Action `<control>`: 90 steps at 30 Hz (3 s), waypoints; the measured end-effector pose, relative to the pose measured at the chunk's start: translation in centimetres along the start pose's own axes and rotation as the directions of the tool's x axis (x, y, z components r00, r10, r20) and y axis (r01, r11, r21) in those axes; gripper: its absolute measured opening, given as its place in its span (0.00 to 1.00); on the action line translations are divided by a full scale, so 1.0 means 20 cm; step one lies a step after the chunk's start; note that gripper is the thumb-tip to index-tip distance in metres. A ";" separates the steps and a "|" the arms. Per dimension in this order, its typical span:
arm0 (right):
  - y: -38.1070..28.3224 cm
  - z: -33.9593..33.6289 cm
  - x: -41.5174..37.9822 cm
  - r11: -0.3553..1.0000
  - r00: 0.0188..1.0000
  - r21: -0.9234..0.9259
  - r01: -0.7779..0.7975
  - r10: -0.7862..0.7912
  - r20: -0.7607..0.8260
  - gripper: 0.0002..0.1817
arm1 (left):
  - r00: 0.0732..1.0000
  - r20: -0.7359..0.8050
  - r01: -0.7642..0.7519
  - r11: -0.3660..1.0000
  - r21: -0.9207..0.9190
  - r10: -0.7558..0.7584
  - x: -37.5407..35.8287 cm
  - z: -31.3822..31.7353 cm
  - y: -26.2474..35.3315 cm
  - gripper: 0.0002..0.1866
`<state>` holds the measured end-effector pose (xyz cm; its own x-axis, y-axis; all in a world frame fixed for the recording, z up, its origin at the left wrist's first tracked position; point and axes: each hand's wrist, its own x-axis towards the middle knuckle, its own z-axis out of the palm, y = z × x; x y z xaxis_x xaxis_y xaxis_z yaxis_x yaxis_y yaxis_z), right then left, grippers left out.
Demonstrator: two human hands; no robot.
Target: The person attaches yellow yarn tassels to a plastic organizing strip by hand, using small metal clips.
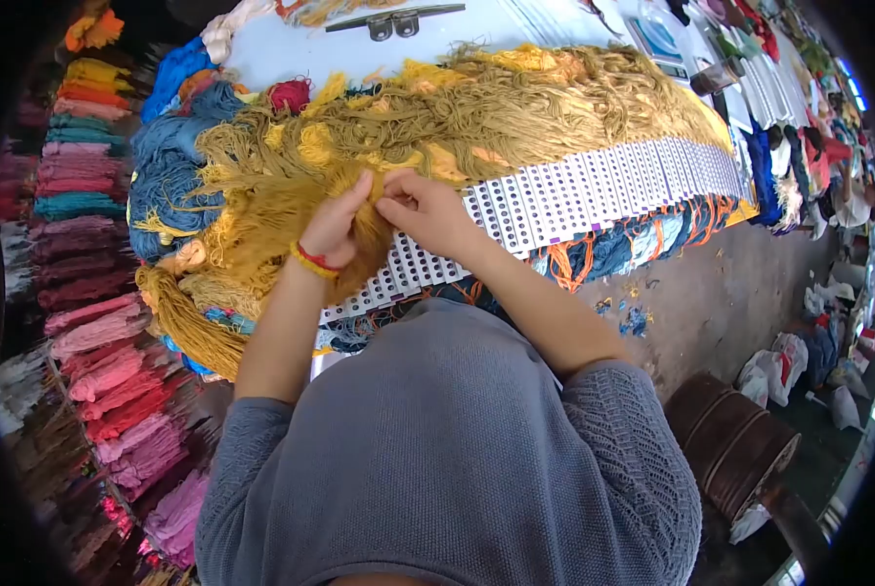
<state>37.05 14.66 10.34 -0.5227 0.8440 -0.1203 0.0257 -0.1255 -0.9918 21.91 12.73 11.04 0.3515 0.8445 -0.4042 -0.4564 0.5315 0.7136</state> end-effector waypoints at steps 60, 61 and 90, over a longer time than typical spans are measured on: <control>-0.25 0.08 -0.27 0.691 0.964 0.676 -0.257 0.133 0.231 0.12 | 0.991 -0.032 -0.135 0.984 -0.117 0.132 -0.37 0.16 -0.01 0.25; -0.26 0.10 -0.27 0.787 0.969 0.566 -0.245 0.205 0.135 0.10 | 0.990 -0.021 -0.138 0.985 -0.100 0.136 -0.37 0.16 -0.01 0.26; -0.18 0.20 -0.28 0.946 0.989 0.315 -0.077 0.113 -0.099 0.05 | 0.963 -0.117 -0.240 0.970 0.038 0.243 -0.35 0.16 -0.05 0.16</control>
<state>36.54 8.23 14.70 -0.4294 0.8719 -0.2354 -0.2041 -0.3476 -0.9152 22.50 6.13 15.07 0.1316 0.9501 -0.2828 -0.4959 0.3101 0.8111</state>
